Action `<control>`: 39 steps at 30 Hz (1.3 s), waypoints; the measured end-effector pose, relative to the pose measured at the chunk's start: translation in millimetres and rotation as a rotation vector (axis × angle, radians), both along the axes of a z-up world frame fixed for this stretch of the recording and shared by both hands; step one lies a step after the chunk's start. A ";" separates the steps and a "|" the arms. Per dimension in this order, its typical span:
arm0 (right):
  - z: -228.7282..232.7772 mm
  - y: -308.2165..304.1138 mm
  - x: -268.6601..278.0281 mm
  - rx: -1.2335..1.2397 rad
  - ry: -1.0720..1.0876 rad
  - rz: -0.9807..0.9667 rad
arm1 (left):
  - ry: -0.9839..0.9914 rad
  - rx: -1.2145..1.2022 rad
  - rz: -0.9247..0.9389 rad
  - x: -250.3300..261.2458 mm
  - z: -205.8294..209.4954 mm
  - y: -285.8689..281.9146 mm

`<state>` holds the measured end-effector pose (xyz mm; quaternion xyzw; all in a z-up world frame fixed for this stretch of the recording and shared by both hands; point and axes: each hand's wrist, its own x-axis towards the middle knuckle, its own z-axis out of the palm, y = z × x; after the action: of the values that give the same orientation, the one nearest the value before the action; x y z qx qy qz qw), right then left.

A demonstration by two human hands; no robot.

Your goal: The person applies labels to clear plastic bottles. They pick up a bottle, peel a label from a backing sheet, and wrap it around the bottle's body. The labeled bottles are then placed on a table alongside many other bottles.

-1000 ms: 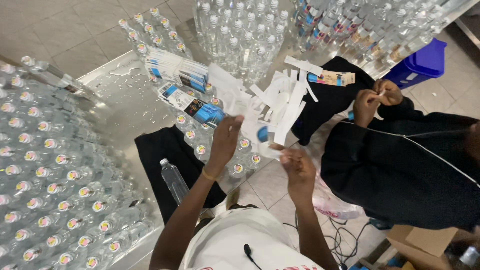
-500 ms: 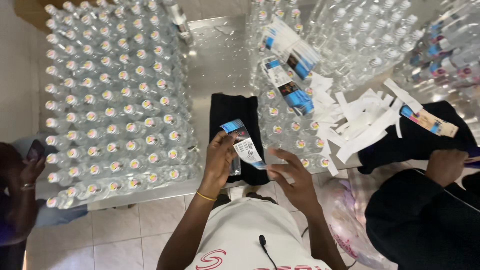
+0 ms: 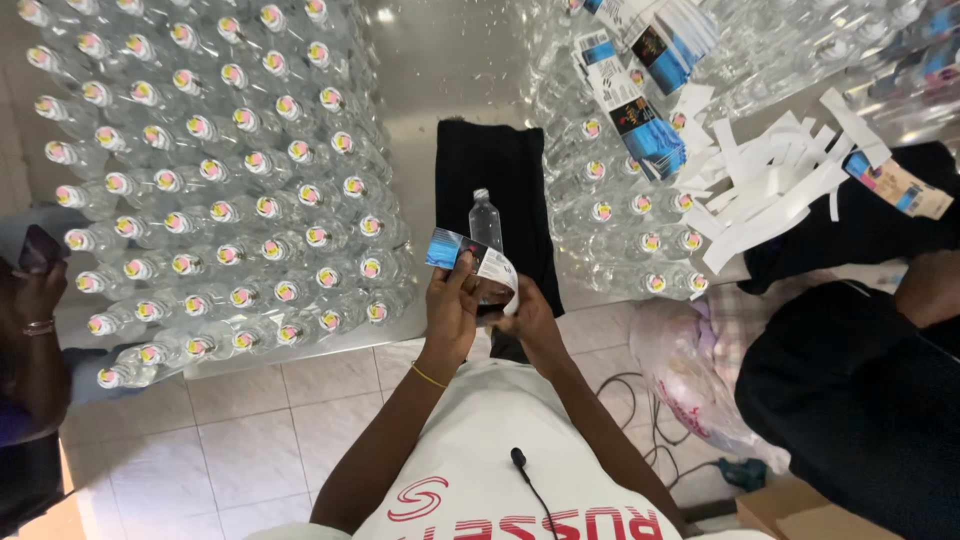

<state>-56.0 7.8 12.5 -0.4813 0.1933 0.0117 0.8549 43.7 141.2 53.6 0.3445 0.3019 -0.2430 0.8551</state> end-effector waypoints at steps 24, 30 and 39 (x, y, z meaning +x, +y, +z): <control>-42.4 -7.0 12.3 -0.277 0.428 -0.395 | -0.055 0.340 -0.053 -40.4 -81.5 13.5; -54.9 0.4 17.9 -0.081 0.455 -0.476 | -0.181 0.587 -0.138 -36.9 -93.6 11.3; -62.1 4.0 15.8 -0.031 0.523 -0.316 | -0.208 0.750 -0.018 -49.8 -137.0 19.1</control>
<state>-40.2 11.8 -49.6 -0.4390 0.4795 -0.0010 0.7598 -6.1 160.3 -83.4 0.6588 0.2784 -0.0869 0.6935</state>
